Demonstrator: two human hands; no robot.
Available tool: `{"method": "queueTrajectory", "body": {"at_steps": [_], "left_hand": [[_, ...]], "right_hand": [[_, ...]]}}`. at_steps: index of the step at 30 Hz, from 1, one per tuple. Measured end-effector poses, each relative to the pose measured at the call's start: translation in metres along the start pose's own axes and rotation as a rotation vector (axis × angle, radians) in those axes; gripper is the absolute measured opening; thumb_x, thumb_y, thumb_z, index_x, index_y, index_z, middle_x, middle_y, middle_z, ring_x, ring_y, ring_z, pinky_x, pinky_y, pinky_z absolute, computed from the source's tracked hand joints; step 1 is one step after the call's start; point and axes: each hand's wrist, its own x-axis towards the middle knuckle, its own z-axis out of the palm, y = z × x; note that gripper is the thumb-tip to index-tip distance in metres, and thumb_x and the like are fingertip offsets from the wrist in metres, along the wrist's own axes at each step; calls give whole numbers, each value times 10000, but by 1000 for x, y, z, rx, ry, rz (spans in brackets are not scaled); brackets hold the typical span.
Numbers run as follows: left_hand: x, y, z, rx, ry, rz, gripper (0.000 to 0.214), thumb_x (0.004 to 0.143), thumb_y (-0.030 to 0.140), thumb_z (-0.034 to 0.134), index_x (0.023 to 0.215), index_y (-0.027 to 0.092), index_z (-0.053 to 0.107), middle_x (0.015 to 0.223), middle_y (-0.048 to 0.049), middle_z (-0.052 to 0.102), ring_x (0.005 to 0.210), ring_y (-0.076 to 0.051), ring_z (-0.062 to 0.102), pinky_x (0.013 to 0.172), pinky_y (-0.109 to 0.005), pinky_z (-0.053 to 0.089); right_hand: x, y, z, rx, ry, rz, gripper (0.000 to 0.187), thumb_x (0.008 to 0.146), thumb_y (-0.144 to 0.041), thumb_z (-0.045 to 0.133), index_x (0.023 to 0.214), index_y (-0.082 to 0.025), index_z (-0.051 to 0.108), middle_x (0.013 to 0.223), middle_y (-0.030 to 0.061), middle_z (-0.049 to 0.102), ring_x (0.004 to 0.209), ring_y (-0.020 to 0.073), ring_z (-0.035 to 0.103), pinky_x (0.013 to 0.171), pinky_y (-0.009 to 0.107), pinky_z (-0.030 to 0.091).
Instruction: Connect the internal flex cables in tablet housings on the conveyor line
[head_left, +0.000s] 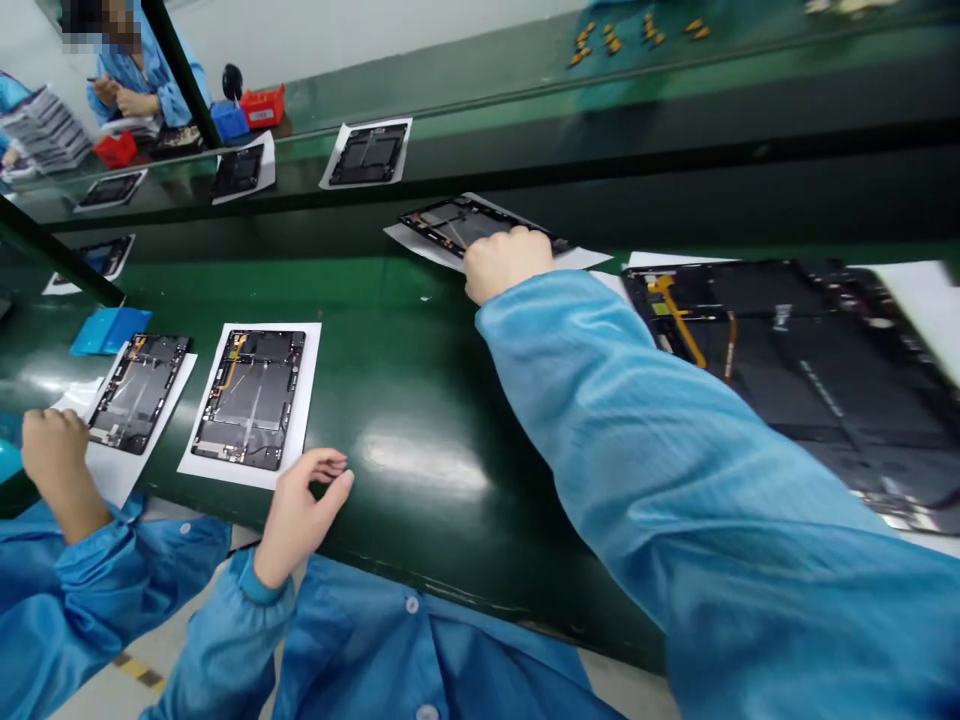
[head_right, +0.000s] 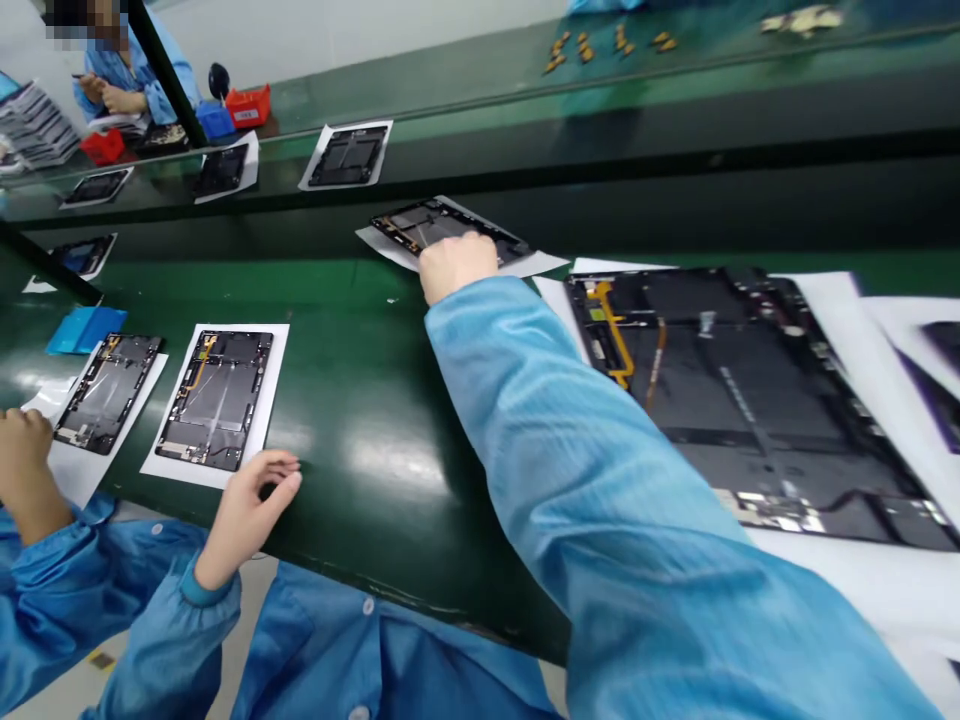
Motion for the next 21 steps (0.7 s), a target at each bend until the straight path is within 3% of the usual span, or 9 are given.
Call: {"method": "queueTrajectory", "body": {"at_steps": [2,5,7,10,12,16,21], "left_hand": [[23,12,19,-318,-117,-121,412,829,511,666,1028,152,626,978,-108,711,858,-190,694,813,-333,556],[61,34,44,-691,-198,-258,534,843,629,603,1076,149,594,1035,-130,699,817,-188,697,742,-329,563],[79,46,57,-805,-219,-251,501,862,645,560,996,163,586,930,-84,689,784,-175,672,717,-310,548],[79,50,68,-772,-115,-146,351,819,494,685,842,171,550,744,9,601,708,-110,586,681,-225,489],[63,44,67,-715,-112,-149,322,764,399,750,849,167,542,693,43,550,654,-82,529,640,-195,450],[17,27,45,-579,-283,-266,337,785,365,716,1012,170,563,699,44,563,602,-90,518,586,-206,434],[-24,20,9,-217,-554,-208,219,888,290,567,1063,165,609,915,-39,697,853,-164,644,791,-280,519]], "right_hand": [[-16,-35,-11,-204,-23,-1,303,935,-202,495,791,-61,720,825,228,673,974,347,626,780,475,386],[-66,-101,-24,-452,-9,18,321,895,-40,400,889,4,719,857,277,691,865,329,650,701,428,382],[-108,-138,-30,-436,-24,-30,310,904,-57,407,822,-35,706,780,251,686,763,309,640,622,388,353],[-167,-168,-38,-425,-19,-131,261,869,-17,451,740,-93,665,669,172,645,647,260,598,566,352,311],[-199,-173,-46,-396,-50,-187,220,847,-10,491,740,-106,657,652,139,623,631,249,580,568,354,322],[-241,-161,-67,-158,-168,-367,93,872,-157,602,864,-136,693,692,80,634,652,229,580,596,350,367],[-255,-127,-77,-3,-165,-405,194,953,-220,542,882,-153,709,741,42,676,657,196,601,630,342,389]]}}
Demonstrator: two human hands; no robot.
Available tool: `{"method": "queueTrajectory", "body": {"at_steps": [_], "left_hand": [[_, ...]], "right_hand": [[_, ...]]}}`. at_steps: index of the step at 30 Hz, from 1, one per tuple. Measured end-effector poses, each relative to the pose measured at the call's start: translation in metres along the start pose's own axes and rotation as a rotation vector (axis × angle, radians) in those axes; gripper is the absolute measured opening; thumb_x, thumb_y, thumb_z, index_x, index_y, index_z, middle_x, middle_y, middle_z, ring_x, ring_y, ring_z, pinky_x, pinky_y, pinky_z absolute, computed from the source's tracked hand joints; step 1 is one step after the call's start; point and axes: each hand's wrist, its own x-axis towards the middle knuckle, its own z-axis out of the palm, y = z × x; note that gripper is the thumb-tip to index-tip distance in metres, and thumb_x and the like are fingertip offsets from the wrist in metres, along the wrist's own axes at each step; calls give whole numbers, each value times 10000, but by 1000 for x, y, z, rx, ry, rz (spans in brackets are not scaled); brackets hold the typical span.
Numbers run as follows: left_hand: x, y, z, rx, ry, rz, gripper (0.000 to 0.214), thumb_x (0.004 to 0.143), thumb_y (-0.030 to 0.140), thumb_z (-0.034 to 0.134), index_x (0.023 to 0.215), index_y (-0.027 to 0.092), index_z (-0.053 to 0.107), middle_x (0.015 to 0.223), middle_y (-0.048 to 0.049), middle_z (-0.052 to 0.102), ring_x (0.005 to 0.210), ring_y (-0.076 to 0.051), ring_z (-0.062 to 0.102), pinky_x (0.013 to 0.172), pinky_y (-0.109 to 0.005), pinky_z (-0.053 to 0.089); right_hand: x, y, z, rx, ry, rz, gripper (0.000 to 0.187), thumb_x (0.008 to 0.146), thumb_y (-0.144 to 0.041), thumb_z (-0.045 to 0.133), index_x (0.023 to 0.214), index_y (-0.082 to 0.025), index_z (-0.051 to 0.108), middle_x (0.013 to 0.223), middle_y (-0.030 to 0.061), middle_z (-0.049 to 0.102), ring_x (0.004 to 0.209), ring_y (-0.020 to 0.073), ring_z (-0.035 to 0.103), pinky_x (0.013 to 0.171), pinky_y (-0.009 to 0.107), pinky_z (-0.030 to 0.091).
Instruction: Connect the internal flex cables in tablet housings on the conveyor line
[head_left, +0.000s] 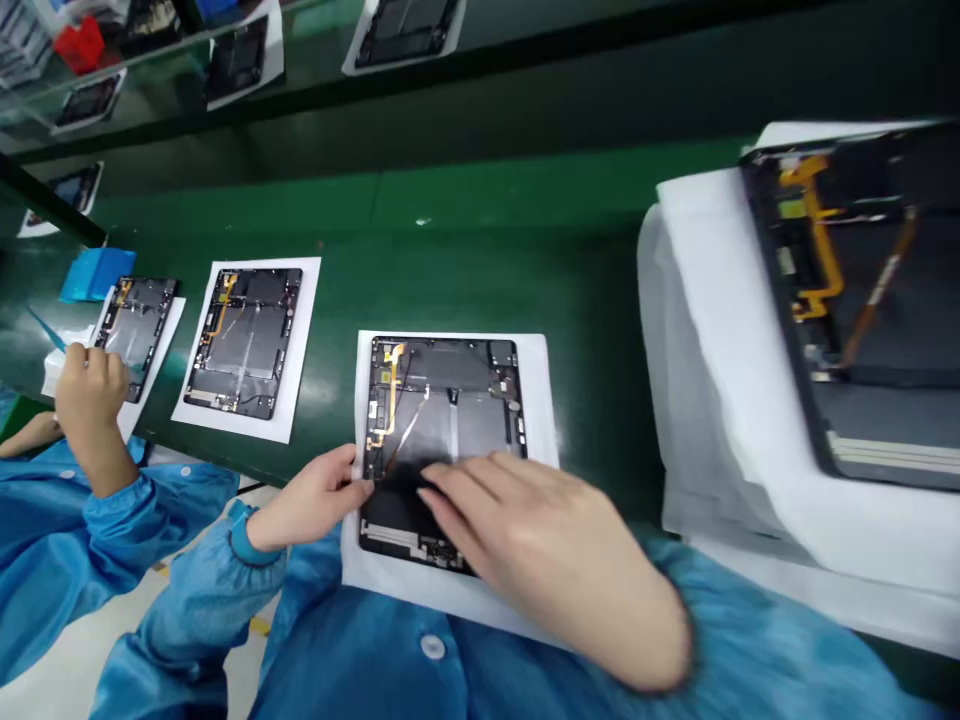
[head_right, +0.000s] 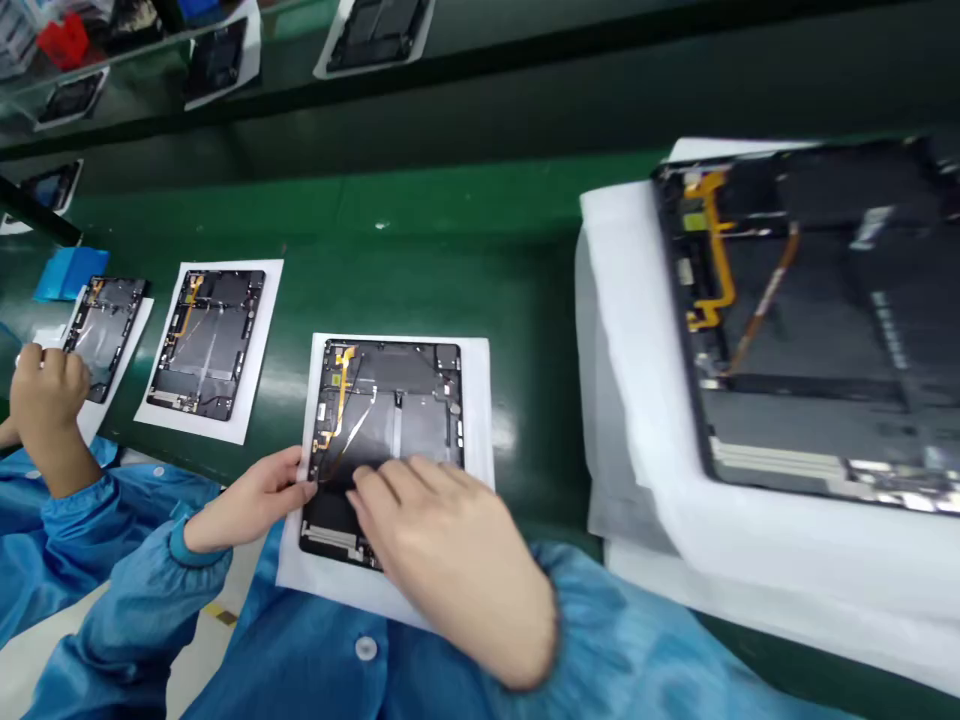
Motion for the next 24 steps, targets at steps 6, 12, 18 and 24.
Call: {"method": "queueTrajectory", "body": {"at_steps": [6,12,18,24], "left_hand": [[-9,25,7,953,342,-102,272,937,406,531,1076,182,595,823,-43,693,669,-189,642,611,-283,466],[45,45,30,1394,356,36,220,969,232,399,987,131,594,885,-131,682,795,-257,695,567,-289,422],[33,30,21,1390,519,-9,156,930,248,462,903,156,584,796,-85,662,701,-205,656,540,-273,372],[24,4,9,1358,716,3,140,868,171,498,957,140,602,917,-129,643,905,-292,610,766,-392,474]], "right_hand": [[5,39,24,-104,-6,128,253,967,-241,508,842,-177,719,754,47,706,654,196,623,596,334,364],[45,51,39,77,-50,298,229,937,-217,504,1004,-192,722,925,57,752,792,222,674,654,331,415],[97,55,55,261,-97,397,246,897,-194,516,1047,-182,710,988,63,744,908,231,669,769,342,445],[116,50,65,199,-240,392,113,843,-263,584,869,-189,666,947,80,709,826,229,635,677,324,397]]}}
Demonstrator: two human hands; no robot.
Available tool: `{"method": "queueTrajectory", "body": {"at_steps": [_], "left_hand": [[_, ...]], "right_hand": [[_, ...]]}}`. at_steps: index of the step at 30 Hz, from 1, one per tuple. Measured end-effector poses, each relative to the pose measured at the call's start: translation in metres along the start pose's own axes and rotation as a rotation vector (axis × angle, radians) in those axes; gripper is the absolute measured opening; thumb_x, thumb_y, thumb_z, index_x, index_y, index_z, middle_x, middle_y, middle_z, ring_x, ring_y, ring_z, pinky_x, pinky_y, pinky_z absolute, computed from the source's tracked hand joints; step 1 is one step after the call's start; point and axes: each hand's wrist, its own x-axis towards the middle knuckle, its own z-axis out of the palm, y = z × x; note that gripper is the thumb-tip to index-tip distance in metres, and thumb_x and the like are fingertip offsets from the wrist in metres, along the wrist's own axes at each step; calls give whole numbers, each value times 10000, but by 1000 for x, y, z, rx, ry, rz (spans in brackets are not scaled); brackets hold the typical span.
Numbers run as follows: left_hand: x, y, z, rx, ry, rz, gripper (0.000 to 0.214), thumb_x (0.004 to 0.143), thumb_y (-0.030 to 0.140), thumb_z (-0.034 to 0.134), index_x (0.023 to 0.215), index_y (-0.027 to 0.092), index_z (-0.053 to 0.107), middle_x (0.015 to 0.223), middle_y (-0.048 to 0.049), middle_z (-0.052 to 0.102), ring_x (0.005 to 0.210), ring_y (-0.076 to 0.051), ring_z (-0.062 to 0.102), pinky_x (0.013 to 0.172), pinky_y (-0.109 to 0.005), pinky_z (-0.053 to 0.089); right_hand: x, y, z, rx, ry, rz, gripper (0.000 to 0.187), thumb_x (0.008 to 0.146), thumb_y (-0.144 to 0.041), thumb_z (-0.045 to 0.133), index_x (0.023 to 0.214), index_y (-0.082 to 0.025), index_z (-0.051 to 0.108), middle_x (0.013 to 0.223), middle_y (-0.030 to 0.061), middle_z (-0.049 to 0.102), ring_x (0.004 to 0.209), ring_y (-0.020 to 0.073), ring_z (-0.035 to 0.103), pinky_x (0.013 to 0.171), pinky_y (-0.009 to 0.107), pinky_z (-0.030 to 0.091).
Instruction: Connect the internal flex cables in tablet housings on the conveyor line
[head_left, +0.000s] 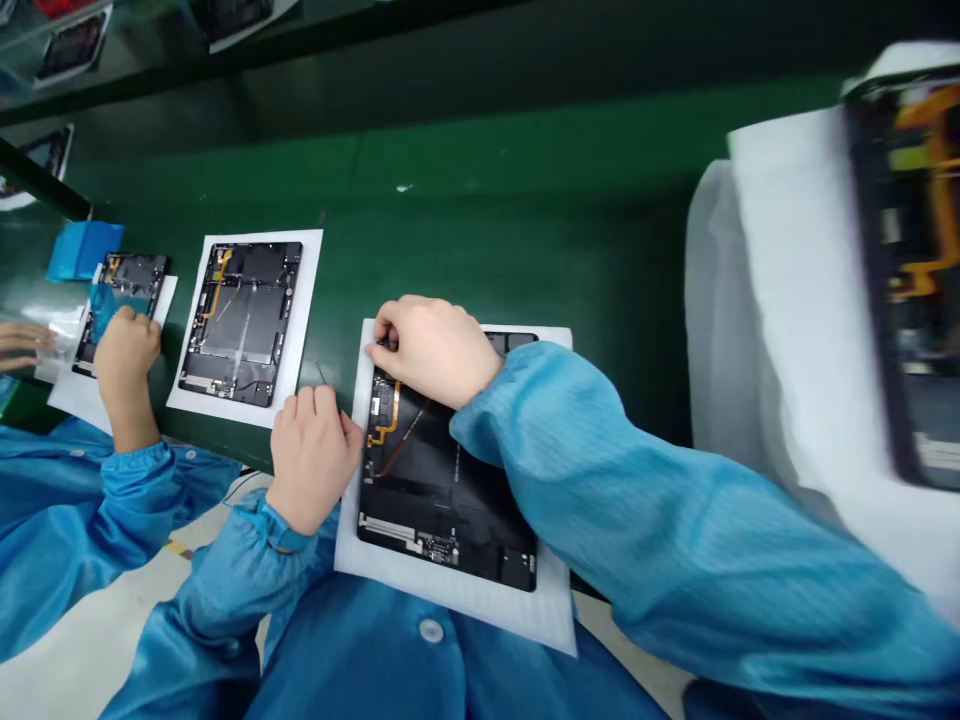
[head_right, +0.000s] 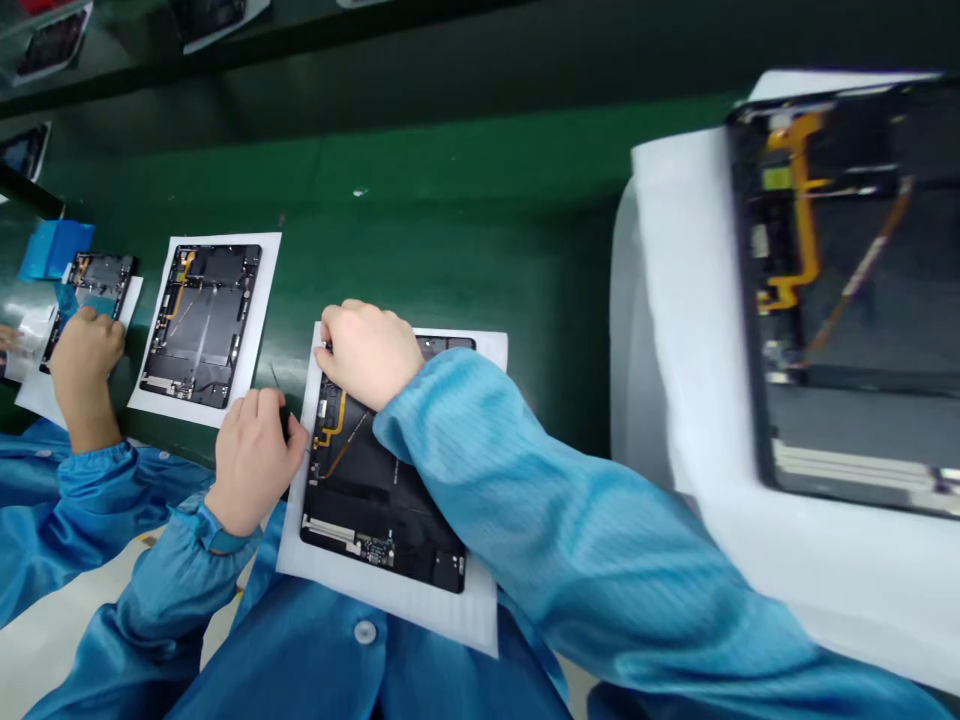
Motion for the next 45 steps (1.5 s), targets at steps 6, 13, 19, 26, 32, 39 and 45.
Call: {"method": "queueTrajectory", "body": {"at_steps": [6,13,19,26,32,39,45], "left_hand": [[24,-6,12,-329,35,239,189,901,147,486,1046,181,603,1037,-80,648,978,-243,554,864,-375,445],[51,-7,2,-444,-120,218,56,890,204,557,857,189,599,871,-31,636,858,-200,533,791,-350,392],[60,-9,-5,-478,-209,226,23,843,201,614,842,185,597,848,-26,601,849,-198,512,774,-335,376],[64,-11,-9,-482,-273,249,26,836,160,611,843,178,593,847,-21,592,834,-191,509,785,-335,373],[69,-3,-13,-437,-309,151,66,821,174,610,762,185,584,782,-14,575,769,-187,488,690,-320,324],[76,-3,-18,-448,-343,238,84,832,164,588,751,187,587,746,10,591,703,-153,492,742,-321,366],[80,-1,-21,-335,-256,377,88,860,162,599,777,181,621,829,-29,638,793,-182,548,755,-322,401]], "right_hand": [[-5,8,-5,250,-24,-79,79,735,-143,594,697,-197,552,682,-8,654,642,150,605,684,270,408],[-7,18,-9,390,-169,-178,136,660,-58,593,696,-189,578,665,-34,652,640,118,621,656,224,422],[-3,19,-19,304,-298,-225,141,688,-47,593,722,-179,627,684,-30,667,654,110,622,668,220,419],[4,5,-21,80,-288,-286,189,742,-31,593,789,-188,687,723,-14,666,656,122,552,634,250,346],[3,6,-24,17,-333,-286,198,776,-44,596,821,-194,718,743,2,681,685,137,579,640,262,346],[-42,17,-18,-153,-146,-307,191,920,-123,541,921,-153,730,903,73,712,819,201,649,710,303,421],[-76,29,-6,-281,29,-344,201,931,-148,540,924,-140,740,914,90,711,747,204,624,671,328,438]]}}
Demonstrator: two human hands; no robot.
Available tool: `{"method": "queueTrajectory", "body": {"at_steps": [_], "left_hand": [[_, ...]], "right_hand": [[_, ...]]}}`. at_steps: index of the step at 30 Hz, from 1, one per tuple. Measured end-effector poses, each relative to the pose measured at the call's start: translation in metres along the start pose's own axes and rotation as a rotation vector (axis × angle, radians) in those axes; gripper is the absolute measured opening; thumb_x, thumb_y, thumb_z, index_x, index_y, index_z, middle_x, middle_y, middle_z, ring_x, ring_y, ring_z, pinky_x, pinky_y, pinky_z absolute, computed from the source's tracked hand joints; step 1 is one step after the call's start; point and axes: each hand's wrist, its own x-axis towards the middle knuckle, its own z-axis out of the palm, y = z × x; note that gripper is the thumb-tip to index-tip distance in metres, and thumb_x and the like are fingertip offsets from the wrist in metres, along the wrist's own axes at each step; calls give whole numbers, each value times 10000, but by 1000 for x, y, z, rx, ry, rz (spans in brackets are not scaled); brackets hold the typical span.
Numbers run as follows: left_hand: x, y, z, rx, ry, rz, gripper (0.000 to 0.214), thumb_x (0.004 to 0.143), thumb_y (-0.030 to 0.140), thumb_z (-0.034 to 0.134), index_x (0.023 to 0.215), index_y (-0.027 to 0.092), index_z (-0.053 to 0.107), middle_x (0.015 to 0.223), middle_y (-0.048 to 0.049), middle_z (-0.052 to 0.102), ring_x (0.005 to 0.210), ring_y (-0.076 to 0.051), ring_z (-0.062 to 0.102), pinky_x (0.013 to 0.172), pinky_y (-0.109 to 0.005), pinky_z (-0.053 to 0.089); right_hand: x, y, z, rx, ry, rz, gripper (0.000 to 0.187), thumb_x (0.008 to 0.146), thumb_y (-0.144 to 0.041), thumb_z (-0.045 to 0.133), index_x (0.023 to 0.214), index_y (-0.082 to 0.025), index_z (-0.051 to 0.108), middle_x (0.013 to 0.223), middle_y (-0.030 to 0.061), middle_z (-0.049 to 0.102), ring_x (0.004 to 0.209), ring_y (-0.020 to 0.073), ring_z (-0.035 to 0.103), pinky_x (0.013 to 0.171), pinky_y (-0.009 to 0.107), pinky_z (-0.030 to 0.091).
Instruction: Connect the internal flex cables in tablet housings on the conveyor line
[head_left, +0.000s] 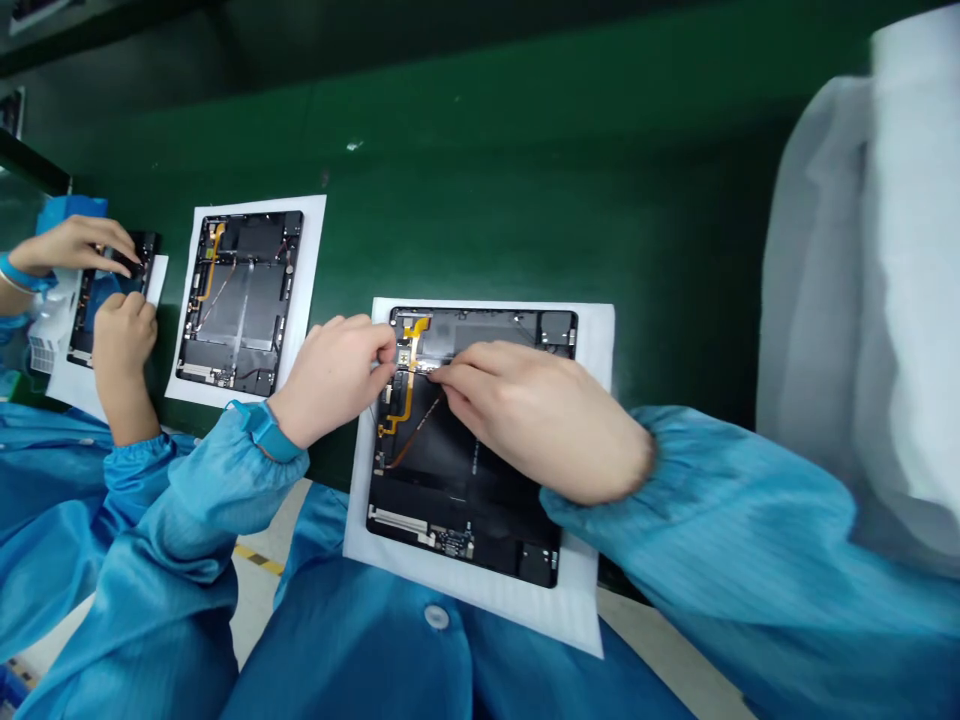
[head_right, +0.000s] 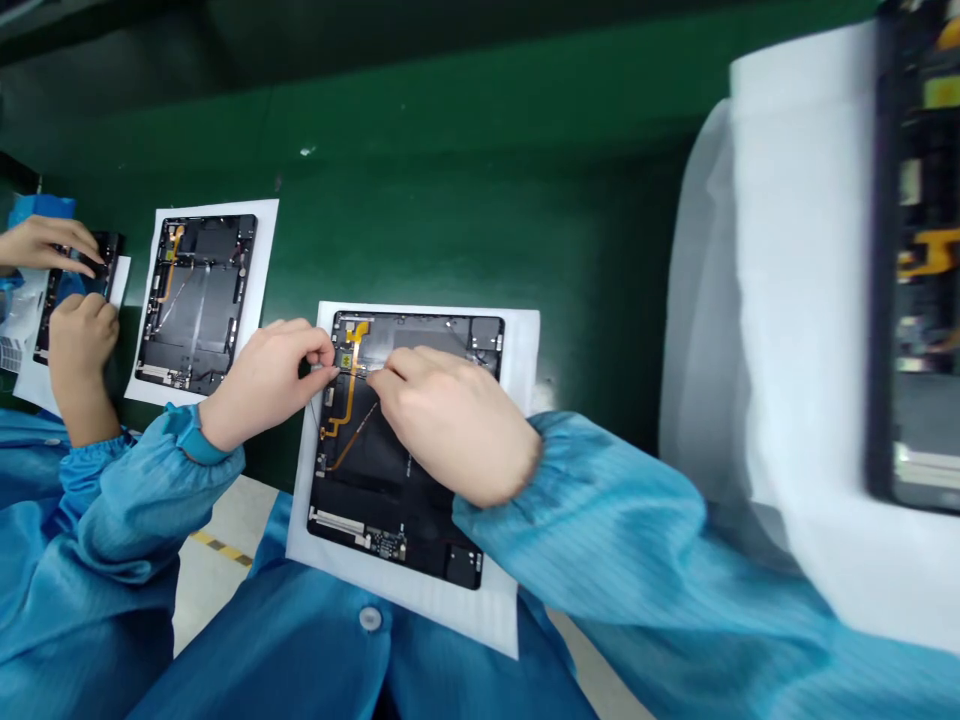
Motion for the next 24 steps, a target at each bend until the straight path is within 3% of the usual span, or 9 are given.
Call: {"method": "queueTrajectory", "body": {"at_steps": [5,10,16,24], "left_hand": [[15,2,-2,105,-48,138,168,926,186,567,793,168,668,897,-63,665,859,-206,588,772,-333,428],[26,-5,-4,47,-105,313,135,893,136,612,773,157,671,842,-42,674,816,-177,619,724,-296,440],[27,-8,-10,40,-149,340,128,873,84,617,790,151,688,847,-38,685,820,-165,634,727,-276,453],[26,-3,-4,75,-102,370,128,914,156,588,841,164,693,901,-58,688,884,-190,628,828,-316,478]], "right_hand": [[-5,1,5,-11,66,35,259,941,-134,485,871,-153,734,888,89,706,731,198,602,669,330,425],[-3,1,6,19,71,60,290,934,-123,461,822,-157,727,832,90,683,724,204,577,671,335,407],[-3,1,8,20,59,66,267,930,-123,477,843,-145,728,838,95,671,733,206,564,679,332,394],[-1,-2,4,-85,66,8,284,916,-84,485,747,-149,704,740,86,614,692,205,502,656,329,357]]}}
